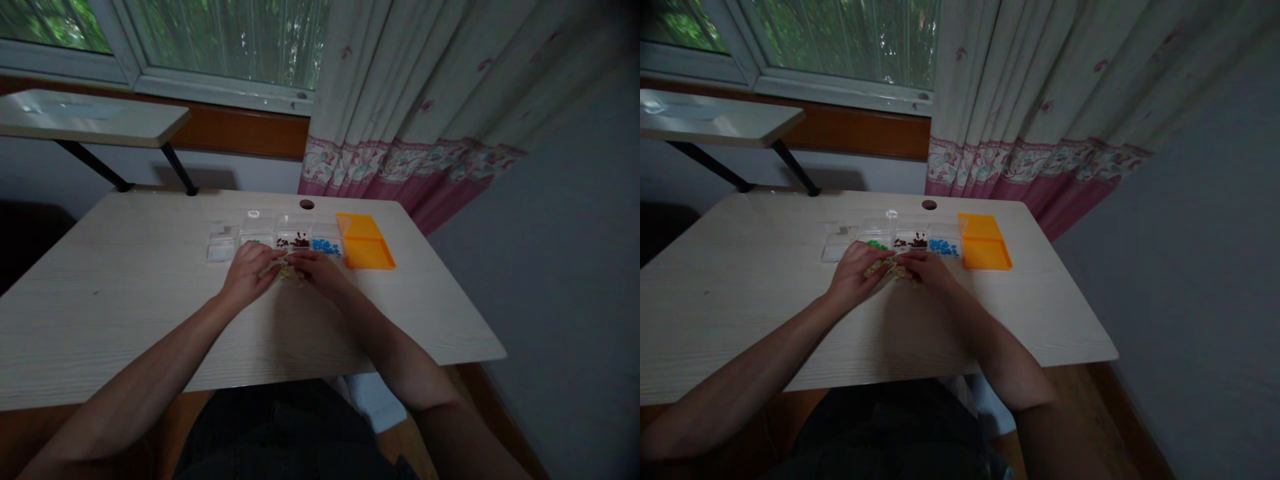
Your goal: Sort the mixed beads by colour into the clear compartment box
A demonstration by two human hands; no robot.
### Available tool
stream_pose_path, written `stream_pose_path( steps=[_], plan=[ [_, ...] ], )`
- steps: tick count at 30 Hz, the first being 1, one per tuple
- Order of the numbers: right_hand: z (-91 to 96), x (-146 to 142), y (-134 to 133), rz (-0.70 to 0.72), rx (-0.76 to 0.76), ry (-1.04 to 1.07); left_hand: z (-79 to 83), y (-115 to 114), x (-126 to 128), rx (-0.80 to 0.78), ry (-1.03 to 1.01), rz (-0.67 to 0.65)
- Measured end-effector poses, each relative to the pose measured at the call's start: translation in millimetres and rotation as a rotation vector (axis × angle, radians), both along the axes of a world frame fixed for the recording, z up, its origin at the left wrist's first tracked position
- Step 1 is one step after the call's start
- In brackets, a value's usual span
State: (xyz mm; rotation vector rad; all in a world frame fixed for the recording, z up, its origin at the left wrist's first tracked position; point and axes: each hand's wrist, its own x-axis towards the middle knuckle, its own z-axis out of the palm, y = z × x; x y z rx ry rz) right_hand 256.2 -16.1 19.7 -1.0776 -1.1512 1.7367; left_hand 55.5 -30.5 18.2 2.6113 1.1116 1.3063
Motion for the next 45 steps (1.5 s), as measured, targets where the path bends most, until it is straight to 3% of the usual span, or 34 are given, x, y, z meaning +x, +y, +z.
stream_pose_path(
  steps=[29,41,45],
  plan=[
    [-1.8,-2.6,-3.1,0.093,-0.079,0.140,-5.8,2.6,-1.0,-0.018,-0.005,0.005],
    [-5.1,-1.4,0.0,0.075,-0.012,0.024,-6.8,2.6,-2.5,-0.046,-0.038,-0.017],
    [-1.0,3.6,3.3,-0.010,0.063,-0.069,-5.3,4.7,-4.2,-0.092,-0.091,0.018]
  ],
)
